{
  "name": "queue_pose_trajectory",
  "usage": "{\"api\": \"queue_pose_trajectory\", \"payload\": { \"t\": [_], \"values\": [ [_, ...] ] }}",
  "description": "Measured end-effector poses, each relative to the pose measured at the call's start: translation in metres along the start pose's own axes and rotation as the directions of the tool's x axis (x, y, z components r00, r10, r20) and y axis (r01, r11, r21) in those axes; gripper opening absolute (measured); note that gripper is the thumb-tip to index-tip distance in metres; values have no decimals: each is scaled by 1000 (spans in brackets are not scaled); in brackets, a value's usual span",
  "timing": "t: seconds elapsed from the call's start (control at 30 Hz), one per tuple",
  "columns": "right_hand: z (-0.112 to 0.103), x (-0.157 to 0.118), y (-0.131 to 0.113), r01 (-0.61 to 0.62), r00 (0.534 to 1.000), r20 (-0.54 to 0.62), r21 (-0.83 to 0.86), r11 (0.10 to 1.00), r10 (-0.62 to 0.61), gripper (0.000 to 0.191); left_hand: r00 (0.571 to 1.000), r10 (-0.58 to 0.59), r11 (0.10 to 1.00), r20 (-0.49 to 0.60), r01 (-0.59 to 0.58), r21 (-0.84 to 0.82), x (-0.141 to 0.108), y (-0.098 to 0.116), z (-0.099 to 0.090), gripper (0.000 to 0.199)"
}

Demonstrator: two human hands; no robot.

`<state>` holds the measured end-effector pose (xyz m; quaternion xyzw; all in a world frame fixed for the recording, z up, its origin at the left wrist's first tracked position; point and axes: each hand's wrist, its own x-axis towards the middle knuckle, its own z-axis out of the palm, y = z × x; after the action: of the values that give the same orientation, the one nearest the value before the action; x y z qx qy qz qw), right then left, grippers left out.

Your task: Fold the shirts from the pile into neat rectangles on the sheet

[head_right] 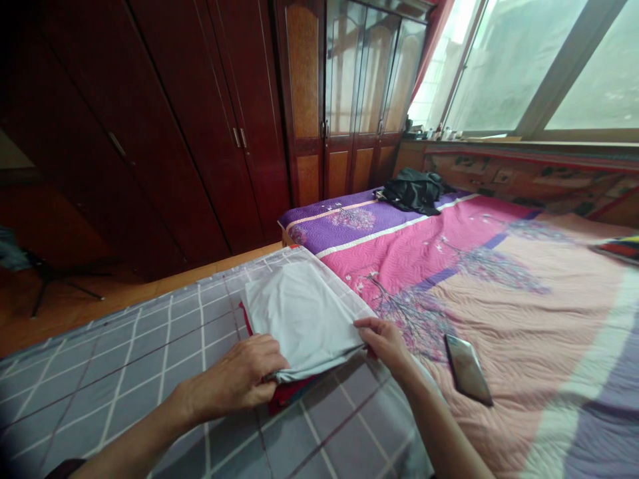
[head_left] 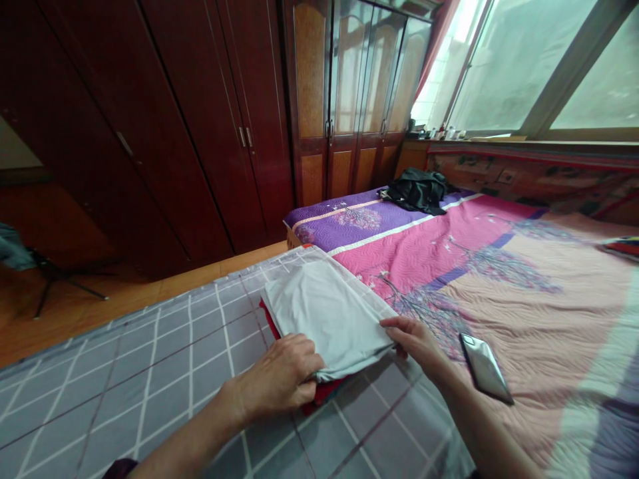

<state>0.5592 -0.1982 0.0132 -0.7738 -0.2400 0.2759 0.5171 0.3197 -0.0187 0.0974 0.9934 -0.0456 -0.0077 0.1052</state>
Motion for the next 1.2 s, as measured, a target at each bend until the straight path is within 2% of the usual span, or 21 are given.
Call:
{"api": "queue_pose_trajectory", "payload": {
  "t": [0.07, 0.13, 0.17, 0.23, 0.3, 0.37, 0.43, 0.53, 0.6, 0.73, 0.83, 0.97, 1.2],
  "values": [
    [-2, 0, -1, 21, 1000, 10, -66, 998, -20, 38, 1000, 6, 1000, 30, -5, -13, -3, 0, -5, 7],
    [-4, -1, -5, 59, 997, -26, -253, 966, -67, 33, 997, 33, 997, 67, -28, -78, -4, -1, -11, 18],
    [-4, -1, -9, 81, 992, -62, -384, 920, -113, 31, 997, 40, 993, 65, -33, -113, -4, -3, -14, 25],
    [-2, 2, -20, 115, 968, -110, -609, 785, -227, 31, 1000, 15, 989, 7, -13, -145, 1, -8, -17, 34],
    [5, 11, -33, 149, 950, -100, -684, 714, -295, 32, 990, -77, 990, -115, 62, -127, 13, -16, -13, 35],
    [16, 28, -49, 184, 954, -56, -669, 720, -296, 30, 952, -192, 980, -239, 173, -98, 30, -24, 0, 37],
    [31, 53, -63, 189, 962, -29, -646, 740, -271, 29, 913, -273, 962, -304, 261, -81, 47, -32, 21, 45],
    [54, 96, -81, 171, 977, 9, -616, 769, -211, 33, 911, -302, 953, -282, 289, -87, 62, -38, 51, 54],
    [68, 121, -90, 153, 986, 36, -597, 787, -165, 35, 910, -314, 949, -271, 295, -111, 64, -40, 62, 54],
    [90, 151, -101, 119, 992, 44, -583, 804, -115, 29, 910, -318, 946, -265, 287, -147, 60, -44, 64, 56],
    [100, 155, -104, 86, 994, -9, -584, 807, -113, 26, 910, -318, 945, -267, 282, -164, 59, -45, 62, 57],
    [101, 153, -103, 62, 993, -52, -528, 847, -105, 22, 910, -320, 942, -263, 277, -188, 60, -45, 61, 58],
    [88, 163, -116, 27, 990, 139, -291, 956, 14, 27, 911, -330, 934, -248, 277, -225, 58, -44, 61, 60]
  ]
}}
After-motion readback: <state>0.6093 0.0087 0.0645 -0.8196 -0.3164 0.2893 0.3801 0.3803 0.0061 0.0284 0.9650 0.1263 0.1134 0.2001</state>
